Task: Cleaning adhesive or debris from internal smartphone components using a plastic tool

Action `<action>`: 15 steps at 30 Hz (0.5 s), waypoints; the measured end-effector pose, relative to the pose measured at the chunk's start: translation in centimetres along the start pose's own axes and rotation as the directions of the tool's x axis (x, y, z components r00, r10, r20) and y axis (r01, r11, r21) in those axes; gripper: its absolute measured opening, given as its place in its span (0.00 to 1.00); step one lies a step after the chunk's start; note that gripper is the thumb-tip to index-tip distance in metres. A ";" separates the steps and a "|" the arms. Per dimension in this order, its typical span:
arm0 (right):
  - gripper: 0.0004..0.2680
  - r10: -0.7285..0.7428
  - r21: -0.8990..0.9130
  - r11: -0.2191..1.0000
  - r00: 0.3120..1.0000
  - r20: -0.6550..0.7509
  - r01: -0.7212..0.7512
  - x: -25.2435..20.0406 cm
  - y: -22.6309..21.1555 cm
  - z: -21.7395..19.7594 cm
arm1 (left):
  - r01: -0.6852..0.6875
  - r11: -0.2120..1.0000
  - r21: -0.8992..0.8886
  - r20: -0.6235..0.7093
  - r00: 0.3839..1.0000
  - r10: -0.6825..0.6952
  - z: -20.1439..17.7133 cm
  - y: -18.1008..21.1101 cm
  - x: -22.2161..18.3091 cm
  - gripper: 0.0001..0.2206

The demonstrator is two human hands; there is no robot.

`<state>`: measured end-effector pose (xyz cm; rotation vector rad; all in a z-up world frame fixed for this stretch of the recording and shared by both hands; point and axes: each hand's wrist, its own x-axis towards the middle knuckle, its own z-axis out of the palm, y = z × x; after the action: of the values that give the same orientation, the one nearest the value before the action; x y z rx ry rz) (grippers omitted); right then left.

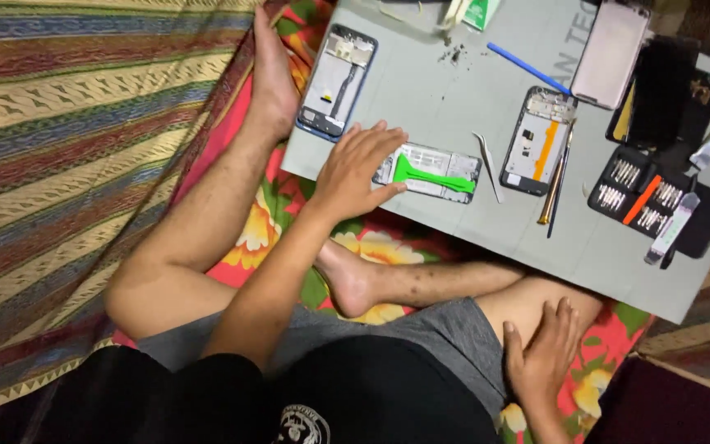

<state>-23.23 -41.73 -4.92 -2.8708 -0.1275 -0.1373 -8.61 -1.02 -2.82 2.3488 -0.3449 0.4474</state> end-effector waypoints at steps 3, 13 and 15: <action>0.21 -0.032 -0.022 0.999 0.980 -0.196 0.029 -1.6 3.8 0.2 | 0.011 1.000 -0.002 0.014 1.000 -0.011 0.4 0.1 -0.3 0.32; 0.04 0.096 0.300 0.952 0.989 -0.116 -0.057 -9.3 9.4 2.9 | -0.017 1.000 -0.006 -0.002 1.000 0.017 0.3 0.1 0.2 0.31; 0.06 0.336 0.274 0.917 0.932 -0.136 -0.291 -6.9 9.5 3.7 | -0.025 0.999 0.025 -0.028 0.999 0.026 0.2 -0.2 0.4 0.31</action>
<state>-28.82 -50.43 -11.62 -2.5688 0.3303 -0.2940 -8.17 -1.07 -2.92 2.3624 -0.3586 0.4990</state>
